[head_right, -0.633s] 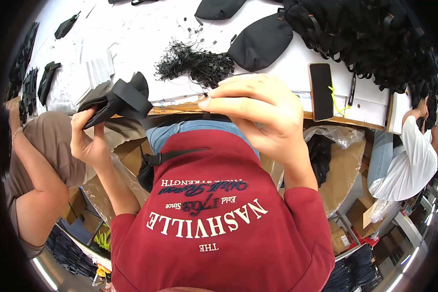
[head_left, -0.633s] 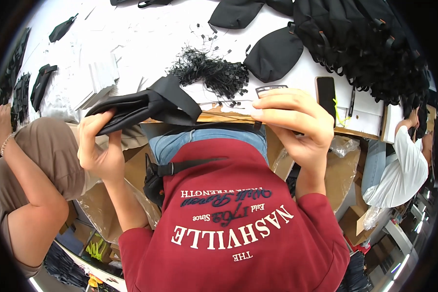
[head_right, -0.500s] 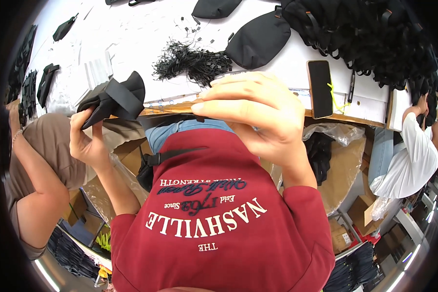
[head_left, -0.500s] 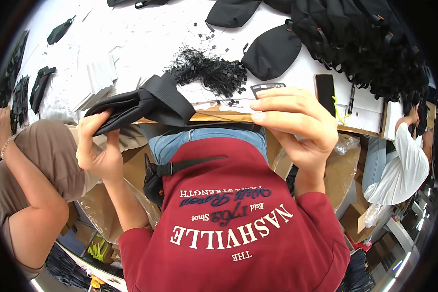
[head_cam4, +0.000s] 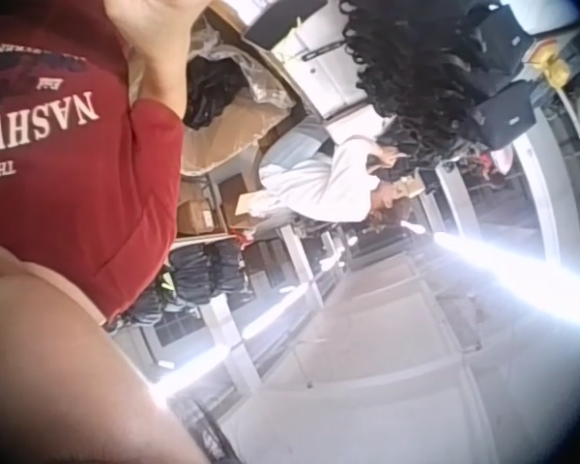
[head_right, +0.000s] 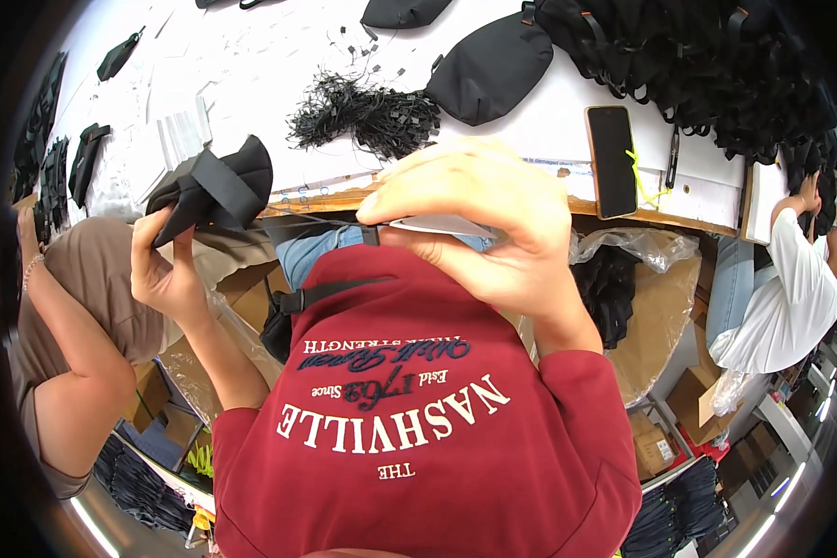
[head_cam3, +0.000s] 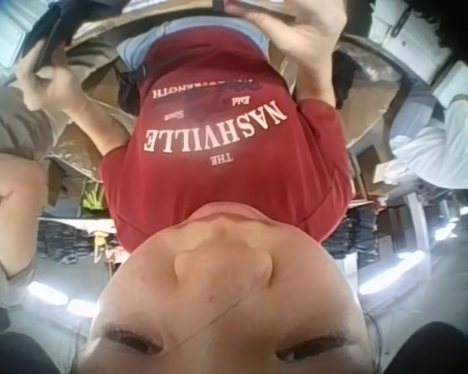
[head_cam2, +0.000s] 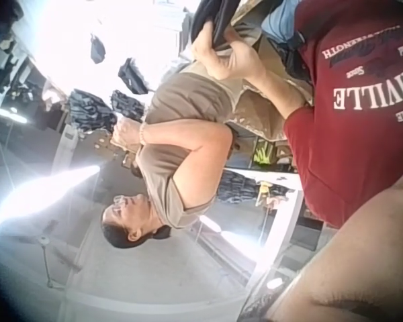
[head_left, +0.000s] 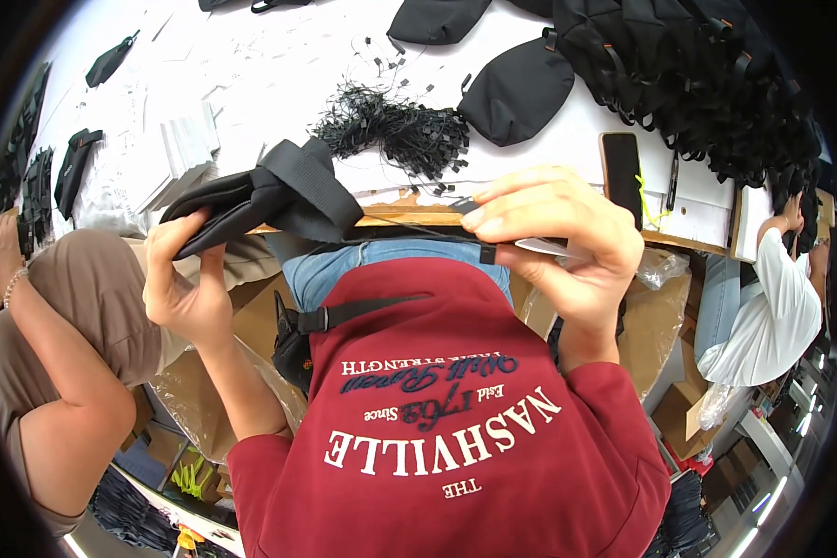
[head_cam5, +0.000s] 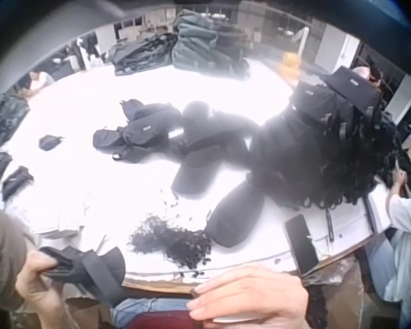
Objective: Assembling small black zippered bags with tags and strings.
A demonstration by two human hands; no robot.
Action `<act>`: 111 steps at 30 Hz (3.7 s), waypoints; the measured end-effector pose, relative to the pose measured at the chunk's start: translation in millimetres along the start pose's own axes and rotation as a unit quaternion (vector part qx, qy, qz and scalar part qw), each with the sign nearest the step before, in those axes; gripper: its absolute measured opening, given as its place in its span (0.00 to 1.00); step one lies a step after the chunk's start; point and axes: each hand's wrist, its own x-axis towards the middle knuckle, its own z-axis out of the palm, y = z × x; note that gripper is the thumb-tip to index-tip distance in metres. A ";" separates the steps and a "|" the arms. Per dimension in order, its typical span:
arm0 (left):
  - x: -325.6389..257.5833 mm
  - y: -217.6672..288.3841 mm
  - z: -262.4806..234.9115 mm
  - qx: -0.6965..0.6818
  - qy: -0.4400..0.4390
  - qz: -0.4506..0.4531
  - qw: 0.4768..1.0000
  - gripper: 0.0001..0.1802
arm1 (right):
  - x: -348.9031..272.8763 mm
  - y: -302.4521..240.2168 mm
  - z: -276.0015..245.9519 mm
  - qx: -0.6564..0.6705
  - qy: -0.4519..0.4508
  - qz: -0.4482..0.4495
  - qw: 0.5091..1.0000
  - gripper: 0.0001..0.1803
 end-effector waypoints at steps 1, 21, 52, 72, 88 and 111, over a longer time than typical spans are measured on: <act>0.0 -0.2 -0.1 0.002 -0.003 0.003 1.000 0.19 | -0.3 -0.2 0.0 0.000 -0.001 0.004 1.000 0.11; 13.3 24.0 2.4 0.033 -0.153 -0.062 0.986 0.10 | -3.1 2.9 6.8 0.058 0.004 -0.009 0.998 0.09; 0.5 93.4 48.1 -0.544 -0.200 -0.420 0.699 0.05 | -3.3 -10.8 29.4 0.064 -0.068 0.172 0.981 0.06; 2.1 85.5 51.6 -0.391 -0.189 -0.219 0.874 0.03 | -7.2 -6.5 31.8 0.140 -0.062 0.214 0.965 0.06; -30.1 23.4 88.8 -0.170 -0.349 -0.125 0.913 0.16 | -19.4 6.3 11.9 0.246 0.015 0.306 0.920 0.05; -5.4 3.1 39.8 0.013 -0.340 -0.077 0.937 0.10 | -65.1 55.8 -72.8 0.239 0.015 0.426 0.873 0.18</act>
